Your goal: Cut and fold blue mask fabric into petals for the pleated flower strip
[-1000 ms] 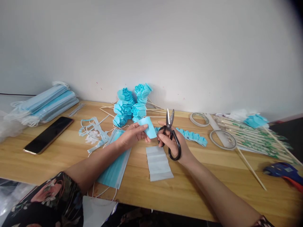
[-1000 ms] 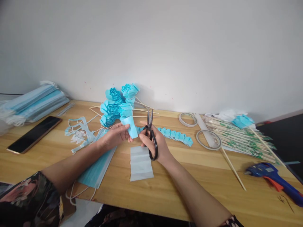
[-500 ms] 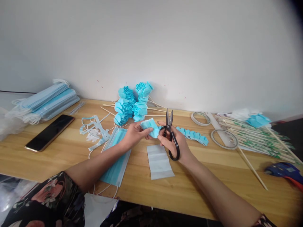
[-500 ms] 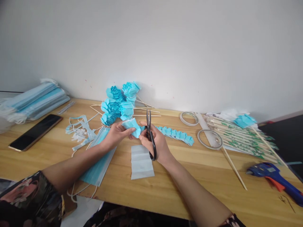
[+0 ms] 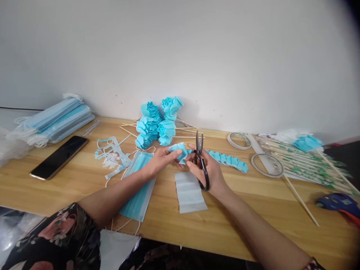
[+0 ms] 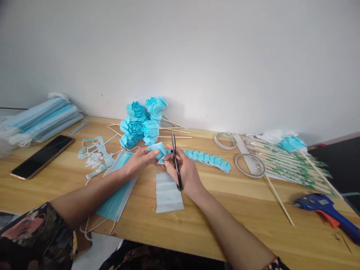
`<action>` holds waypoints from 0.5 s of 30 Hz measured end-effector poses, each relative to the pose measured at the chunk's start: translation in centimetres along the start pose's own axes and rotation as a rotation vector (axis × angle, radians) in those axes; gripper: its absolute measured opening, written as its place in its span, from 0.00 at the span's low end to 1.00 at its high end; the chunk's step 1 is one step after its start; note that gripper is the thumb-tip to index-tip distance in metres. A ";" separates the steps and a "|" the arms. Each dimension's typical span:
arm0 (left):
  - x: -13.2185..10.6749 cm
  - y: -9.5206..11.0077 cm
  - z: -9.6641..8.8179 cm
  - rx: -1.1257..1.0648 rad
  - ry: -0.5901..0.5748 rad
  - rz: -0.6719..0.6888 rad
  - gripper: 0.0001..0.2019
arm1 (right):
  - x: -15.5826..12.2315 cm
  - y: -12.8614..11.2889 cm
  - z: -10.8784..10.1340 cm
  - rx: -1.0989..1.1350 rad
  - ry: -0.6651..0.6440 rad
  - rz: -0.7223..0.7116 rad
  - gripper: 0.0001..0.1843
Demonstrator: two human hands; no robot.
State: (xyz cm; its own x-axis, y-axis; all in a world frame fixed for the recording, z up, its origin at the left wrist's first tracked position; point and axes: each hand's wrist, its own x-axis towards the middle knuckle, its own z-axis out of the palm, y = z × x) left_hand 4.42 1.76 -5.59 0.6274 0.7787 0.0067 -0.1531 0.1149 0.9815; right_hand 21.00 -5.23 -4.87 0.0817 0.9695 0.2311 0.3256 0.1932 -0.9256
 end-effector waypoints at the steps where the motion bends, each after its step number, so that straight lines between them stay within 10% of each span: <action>1: 0.0 0.0 0.0 0.001 -0.015 -0.001 0.22 | 0.0 0.2 0.0 -0.008 0.001 -0.016 0.24; 15: 0.0 -0.4 0.6 0.008 -0.036 -0.011 0.18 | 0.0 0.6 -0.1 0.003 0.028 -0.013 0.23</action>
State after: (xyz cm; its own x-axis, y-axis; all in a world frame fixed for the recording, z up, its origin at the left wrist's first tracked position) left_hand 4.90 1.34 -5.91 0.6560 0.7547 0.0025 -0.1400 0.1185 0.9830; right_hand 21.30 -5.12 -5.35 0.1042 0.9621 0.2518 0.3236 0.2066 -0.9233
